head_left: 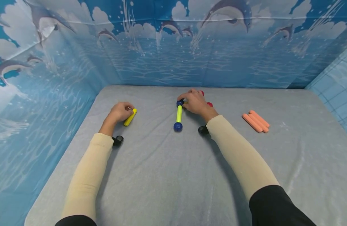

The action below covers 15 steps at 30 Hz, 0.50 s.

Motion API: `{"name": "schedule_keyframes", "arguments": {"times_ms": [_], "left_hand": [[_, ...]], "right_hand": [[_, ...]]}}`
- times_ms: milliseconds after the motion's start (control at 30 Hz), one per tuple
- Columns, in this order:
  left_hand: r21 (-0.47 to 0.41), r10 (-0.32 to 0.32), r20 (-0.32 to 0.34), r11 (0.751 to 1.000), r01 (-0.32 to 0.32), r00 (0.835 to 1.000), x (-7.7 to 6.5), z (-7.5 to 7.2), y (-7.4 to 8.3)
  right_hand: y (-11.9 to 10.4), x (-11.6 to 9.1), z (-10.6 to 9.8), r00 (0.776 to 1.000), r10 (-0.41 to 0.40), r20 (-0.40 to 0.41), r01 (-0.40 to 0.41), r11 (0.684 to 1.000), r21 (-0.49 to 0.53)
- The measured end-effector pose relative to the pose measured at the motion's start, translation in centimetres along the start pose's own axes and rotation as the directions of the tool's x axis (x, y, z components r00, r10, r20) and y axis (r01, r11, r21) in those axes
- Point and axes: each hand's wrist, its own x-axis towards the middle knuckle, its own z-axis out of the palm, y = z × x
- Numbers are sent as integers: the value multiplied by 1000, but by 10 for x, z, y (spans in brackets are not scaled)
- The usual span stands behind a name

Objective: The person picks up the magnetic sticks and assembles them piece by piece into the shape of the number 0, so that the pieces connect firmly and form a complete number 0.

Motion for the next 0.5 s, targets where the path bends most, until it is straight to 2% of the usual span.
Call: {"name": "schedule_keyframes", "arguments": {"times_ms": [133, 267, 500], "left_hand": [[26, -13, 37, 1000, 12, 999, -3, -1, 3], [57, -10, 14, 998, 9, 1000, -6, -1, 2], [52, 21, -14, 998, -21, 1000, -10, 3, 3]], "right_hand": [[-1, -1, 1, 1000, 10, -4, -10, 1000, -1], [-2, -1, 1, 1000, 16, -10, -16, 1000, 6], [-2, -3, 1, 1000, 19, -12, -19, 1000, 18]]}}
